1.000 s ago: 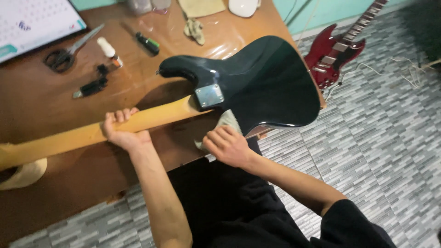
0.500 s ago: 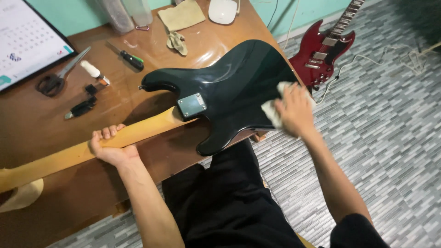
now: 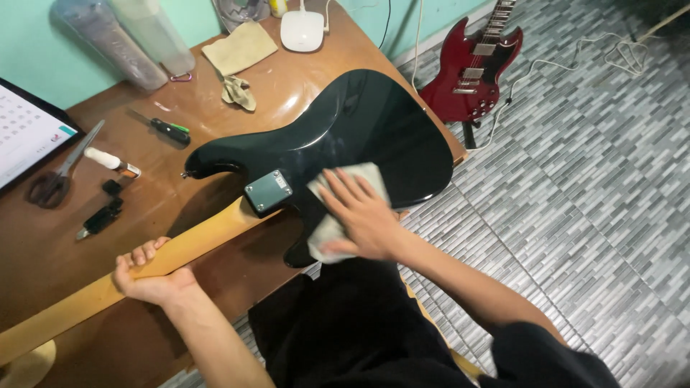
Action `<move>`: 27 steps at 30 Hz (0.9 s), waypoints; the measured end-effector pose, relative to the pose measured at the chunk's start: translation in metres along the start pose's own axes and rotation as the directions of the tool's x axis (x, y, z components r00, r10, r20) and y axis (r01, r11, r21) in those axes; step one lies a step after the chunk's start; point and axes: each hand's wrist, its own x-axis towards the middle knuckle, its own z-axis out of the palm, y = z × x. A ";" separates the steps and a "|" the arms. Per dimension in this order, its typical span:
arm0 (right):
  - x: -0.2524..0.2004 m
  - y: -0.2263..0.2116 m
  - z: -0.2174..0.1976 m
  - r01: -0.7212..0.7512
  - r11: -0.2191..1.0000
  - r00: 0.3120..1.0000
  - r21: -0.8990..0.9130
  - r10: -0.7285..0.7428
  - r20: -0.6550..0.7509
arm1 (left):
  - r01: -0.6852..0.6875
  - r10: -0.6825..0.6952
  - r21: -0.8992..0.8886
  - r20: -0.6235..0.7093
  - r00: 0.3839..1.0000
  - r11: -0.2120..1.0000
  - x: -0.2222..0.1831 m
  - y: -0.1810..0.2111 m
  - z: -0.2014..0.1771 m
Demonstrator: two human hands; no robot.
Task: Polishing the body of an electric guitar with a cloth on a repair bench.
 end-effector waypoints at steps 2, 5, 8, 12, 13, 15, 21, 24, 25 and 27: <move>-0.036 0.028 0.004 0.005 1.000 0.995 -0.022 -0.007 -0.095 | 0.002 -0.002 0.002 0.019 1.000 1.000 0.004 -0.001 -0.004; -0.088 0.087 0.021 -0.092 0.990 0.980 -0.111 0.070 -0.188 | 0.009 -0.009 -0.001 0.029 1.000 1.000 0.005 -0.003 -0.004; -0.116 0.136 0.027 -0.102 0.972 0.980 -0.211 0.062 -0.190 | 0.025 -0.024 -0.024 0.029 0.999 0.999 0.013 -0.004 -0.011; -0.120 0.174 0.019 0.081 0.980 0.953 -0.180 -0.129 -0.273 | 0.076 -0.059 -0.087 0.181 0.982 0.993 0.024 -0.003 -0.029; -0.124 0.176 0.015 0.120 0.978 0.949 -0.169 -0.163 -0.271 | 0.039 -0.023 -0.100 0.163 0.986 0.994 0.016 -0.006 -0.023; -0.123 0.181 0.012 0.074 0.982 0.964 -0.172 -0.115 -0.242 | -0.040 0.049 -0.067 0.135 0.990 0.997 0.004 -0.004 -0.011; -0.119 0.161 0.016 0.029 0.974 0.940 -0.224 -0.103 -0.326 | 0.151 -0.072 -0.350 0.227 0.971 0.925 0.009 -0.006 -0.020; -0.117 0.156 0.014 0.040 0.955 0.912 -0.295 -0.156 -0.380 | 0.120 -0.016 -0.293 0.334 0.942 0.948 -0.003 -0.007 -0.011; -0.119 0.158 0.014 0.064 0.954 0.907 -0.294 -0.178 -0.381 | 0.099 0.007 -0.306 0.326 0.945 0.947 -0.007 -0.012 -0.009; -0.123 0.166 0.017 0.056 0.968 0.912 -0.243 -0.149 -0.383 | 0.206 -0.028 -0.354 0.448 0.894 0.912 -0.016 -0.020 -0.005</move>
